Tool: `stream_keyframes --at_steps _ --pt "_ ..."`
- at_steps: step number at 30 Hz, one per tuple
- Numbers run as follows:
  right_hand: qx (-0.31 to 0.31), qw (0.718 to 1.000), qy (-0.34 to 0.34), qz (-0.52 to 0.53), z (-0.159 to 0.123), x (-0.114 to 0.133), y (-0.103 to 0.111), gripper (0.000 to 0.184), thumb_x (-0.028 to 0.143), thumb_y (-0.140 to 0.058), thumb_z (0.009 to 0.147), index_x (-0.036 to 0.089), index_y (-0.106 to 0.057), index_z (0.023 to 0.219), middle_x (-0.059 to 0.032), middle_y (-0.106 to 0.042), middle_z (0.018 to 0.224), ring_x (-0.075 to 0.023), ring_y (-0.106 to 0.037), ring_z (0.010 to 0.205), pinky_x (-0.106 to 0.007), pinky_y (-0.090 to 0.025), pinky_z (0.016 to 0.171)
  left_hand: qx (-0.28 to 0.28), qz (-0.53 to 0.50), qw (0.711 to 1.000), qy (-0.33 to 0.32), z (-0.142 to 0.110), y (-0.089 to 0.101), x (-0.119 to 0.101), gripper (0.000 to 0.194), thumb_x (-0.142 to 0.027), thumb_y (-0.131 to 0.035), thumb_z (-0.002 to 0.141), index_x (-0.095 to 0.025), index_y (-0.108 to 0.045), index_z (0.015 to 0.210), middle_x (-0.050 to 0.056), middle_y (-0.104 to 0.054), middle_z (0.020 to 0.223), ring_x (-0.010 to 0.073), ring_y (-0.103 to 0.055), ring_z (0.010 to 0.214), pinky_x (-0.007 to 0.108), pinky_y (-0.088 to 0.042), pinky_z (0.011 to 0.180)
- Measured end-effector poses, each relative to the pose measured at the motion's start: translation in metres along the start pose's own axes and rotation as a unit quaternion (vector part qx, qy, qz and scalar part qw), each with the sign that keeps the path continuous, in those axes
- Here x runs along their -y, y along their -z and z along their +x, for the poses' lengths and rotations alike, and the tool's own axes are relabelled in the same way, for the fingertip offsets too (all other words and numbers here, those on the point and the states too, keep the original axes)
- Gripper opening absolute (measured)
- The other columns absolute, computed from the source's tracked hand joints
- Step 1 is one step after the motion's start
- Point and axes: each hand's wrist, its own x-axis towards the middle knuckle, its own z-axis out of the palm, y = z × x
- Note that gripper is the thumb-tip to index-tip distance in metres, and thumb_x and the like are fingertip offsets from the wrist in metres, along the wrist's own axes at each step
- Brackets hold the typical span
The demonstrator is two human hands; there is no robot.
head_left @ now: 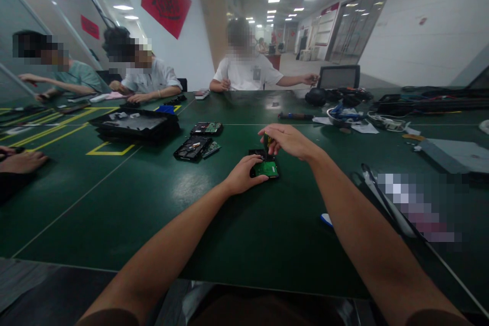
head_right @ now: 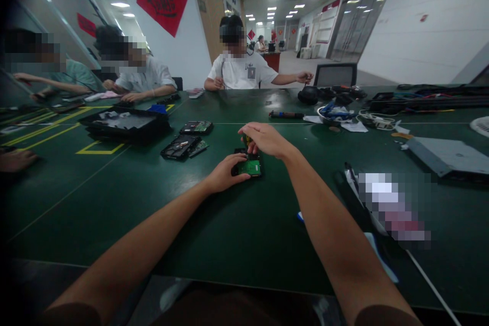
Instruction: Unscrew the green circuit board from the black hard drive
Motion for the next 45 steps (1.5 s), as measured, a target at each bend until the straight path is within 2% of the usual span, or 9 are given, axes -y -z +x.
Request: stream_keyframes --at_steps 5,8,12,18,25,31,36,42,45 --pt "-0.05 0.995 0.021 -0.087 -0.0003 -0.0023 0.0028 0.03 0.045 -0.059 0.092 0.018 -0.071 0.089 -0.004 -0.069 0.077 -0.0131 -0.06 0.062 -0.027 -0.046 0.057 0.004 0.002 1.0 0.009 0.0004 -0.0007 -0.0012 0.061 -0.052 -0.075 0.082 -0.022 -0.059 0.133 0.011 -0.056 0.144 0.0303 -0.05 0.138 0.052 -0.039 0.118" --pt "-0.069 0.995 0.004 -0.076 -0.0004 -0.004 0.002 0.025 0.041 -0.058 0.093 0.018 -0.068 0.088 -0.0052 -0.072 0.083 -0.0123 -0.062 0.059 -0.026 -0.044 0.054 -0.003 0.0 1.0 0.005 0.0012 -0.0018 -0.0023 0.061 -0.051 -0.076 0.081 -0.022 -0.059 0.133 0.012 -0.056 0.144 0.03 -0.05 0.137 0.051 -0.04 0.117" --pt "-0.044 0.998 0.027 -0.037 -0.0003 -0.0047 -0.0007 0.029 0.044 -0.051 0.097 0.02 -0.067 0.095 -0.0064 -0.073 0.102 -0.0104 -0.062 0.056 -0.026 -0.044 0.051 -0.004 -0.001 1.0 -0.002 0.0019 -0.0023 -0.0043 0.06 -0.049 -0.076 0.082 -0.022 -0.06 0.132 0.012 -0.057 0.143 0.0299 -0.051 0.136 0.051 -0.041 0.117" --pt "-0.048 0.999 0.016 -0.019 -0.0011 -0.002 -0.0011 0.033 0.042 -0.045 0.1 0.021 -0.067 0.112 -0.0061 -0.072 0.101 -0.0119 -0.063 0.062 -0.027 -0.05 0.058 -0.003 0.001 1.0 0.004 0.0012 -0.0023 -0.006 0.06 -0.05 -0.075 0.083 -0.021 -0.059 0.133 0.012 -0.056 0.144 0.0289 -0.05 0.137 0.05 -0.04 0.117" --pt "-0.096 0.99 0.024 -0.099 -0.003 -0.002 0.004 0.025 0.043 -0.061 0.09 0.02 -0.07 0.086 -0.0032 -0.07 0.08 -0.0134 -0.061 0.065 -0.027 -0.048 0.063 0.003 0.007 1.0 0.008 0.001 -0.0023 -0.006 0.059 -0.052 -0.073 0.083 -0.022 -0.059 0.133 0.011 -0.056 0.145 0.029 -0.05 0.138 0.049 -0.039 0.118" --pt "-0.085 0.994 0.034 -0.064 -0.0002 -0.0056 0.0022 0.032 0.049 -0.053 0.096 0.021 -0.068 0.095 -0.0046 -0.073 0.095 -0.0095 -0.059 0.056 -0.027 -0.048 0.057 -0.002 0.003 1.0 0.006 0.0014 -0.0031 -0.0038 0.06 -0.052 -0.074 0.083 -0.022 -0.059 0.133 0.012 -0.056 0.144 0.03 -0.05 0.137 0.051 -0.04 0.117" --pt "-0.07 0.997 0.006 -0.022 0.0015 -0.0069 0.0044 0.03 0.043 -0.05 0.098 0.022 -0.069 0.108 -0.0047 -0.069 0.085 -0.0137 -0.063 0.063 -0.028 -0.049 0.056 -0.006 -0.001 1.0 -0.001 0.0007 -0.0032 -0.0019 0.06 -0.051 -0.075 0.083 -0.022 -0.059 0.132 0.011 -0.057 0.144 0.0288 -0.051 0.137 0.049 -0.039 0.118" --pt "-0.097 0.993 0.011 -0.073 0.0 -0.0033 0.0049 0.023 0.041 -0.061 0.091 0.02 -0.067 0.09 -0.0038 -0.069 0.081 -0.0131 -0.061 0.064 -0.027 -0.045 0.057 -0.003 -0.002 1.0 0.006 0.0006 -0.0025 -0.0021 0.061 -0.051 -0.075 0.082 -0.022 -0.059 0.133 0.012 -0.055 0.145 0.0288 -0.05 0.137 0.049 -0.04 0.118" --pt "-0.092 0.994 0.01 -0.05 -0.0005 -0.0014 0.0027 0.022 0.042 -0.06 0.092 0.02 -0.064 0.092 -0.005 -0.072 0.091 -0.0107 -0.06 0.057 -0.027 -0.044 0.053 -0.004 -0.001 1.0 0.005 0.0011 -0.0027 -0.0016 0.061 -0.051 -0.075 0.082 -0.022 -0.059 0.132 0.012 -0.056 0.144 0.0295 -0.051 0.137 0.05 -0.04 0.118"
